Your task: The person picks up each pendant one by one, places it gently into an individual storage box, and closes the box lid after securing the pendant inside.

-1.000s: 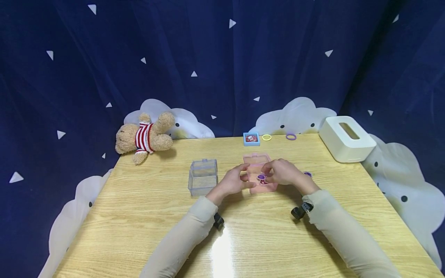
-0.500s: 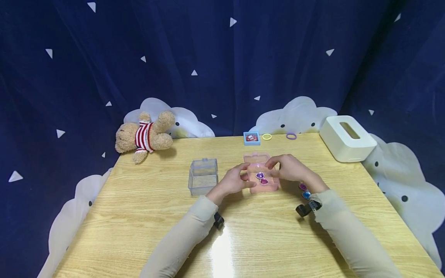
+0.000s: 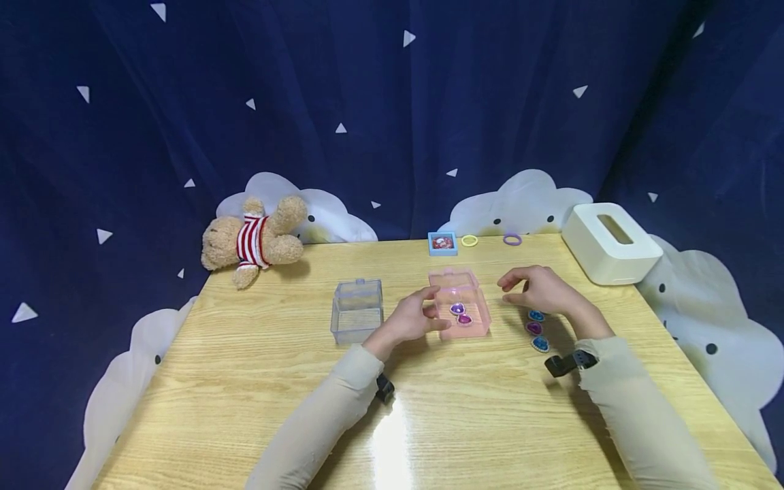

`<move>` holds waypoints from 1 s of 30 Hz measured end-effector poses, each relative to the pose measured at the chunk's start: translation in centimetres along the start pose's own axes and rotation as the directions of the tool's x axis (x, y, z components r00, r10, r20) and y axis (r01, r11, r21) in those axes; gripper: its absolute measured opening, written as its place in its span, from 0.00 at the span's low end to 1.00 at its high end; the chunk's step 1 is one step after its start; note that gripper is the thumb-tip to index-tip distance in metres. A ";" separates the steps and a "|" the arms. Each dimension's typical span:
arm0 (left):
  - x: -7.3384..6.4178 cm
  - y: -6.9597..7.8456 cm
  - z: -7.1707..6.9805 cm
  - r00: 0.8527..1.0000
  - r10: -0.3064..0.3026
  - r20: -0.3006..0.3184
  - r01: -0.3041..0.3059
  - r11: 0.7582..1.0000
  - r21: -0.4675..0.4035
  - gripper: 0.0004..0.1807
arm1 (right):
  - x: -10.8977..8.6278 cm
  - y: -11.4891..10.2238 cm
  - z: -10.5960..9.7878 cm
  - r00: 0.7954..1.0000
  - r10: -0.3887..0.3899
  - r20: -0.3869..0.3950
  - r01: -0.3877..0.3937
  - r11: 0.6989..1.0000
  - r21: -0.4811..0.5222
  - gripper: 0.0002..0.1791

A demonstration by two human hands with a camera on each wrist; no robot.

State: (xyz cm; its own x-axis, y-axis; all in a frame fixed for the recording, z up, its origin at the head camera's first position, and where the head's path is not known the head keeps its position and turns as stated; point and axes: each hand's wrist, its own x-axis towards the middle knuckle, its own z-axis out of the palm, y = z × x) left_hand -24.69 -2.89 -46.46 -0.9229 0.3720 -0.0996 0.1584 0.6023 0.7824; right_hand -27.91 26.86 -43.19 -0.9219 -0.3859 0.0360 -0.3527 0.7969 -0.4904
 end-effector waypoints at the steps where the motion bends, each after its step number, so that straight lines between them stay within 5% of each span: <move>1: 0.0 0.0 0.0 1.000 -0.001 0.000 0.001 1.000 0.004 0.46 | -0.2 0.3 -0.1 1.000 -0.001 0.002 0.001 1.000 -0.002 0.15; 30: 0.1 0.1 0.0 1.000 -0.020 0.002 0.020 1.000 0.014 0.46 | -3.2 8.4 0.2 0.982 0.185 0.032 -0.184 0.983 -0.010 0.21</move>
State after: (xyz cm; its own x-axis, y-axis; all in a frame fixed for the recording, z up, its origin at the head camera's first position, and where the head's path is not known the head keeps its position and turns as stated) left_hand -24.80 -2.78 -46.37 -0.9250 0.3614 -0.1169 0.1446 0.6196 0.7715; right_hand -27.85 34.74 -47.57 -0.9655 -0.2468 -0.0829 -0.1783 0.8590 -0.4799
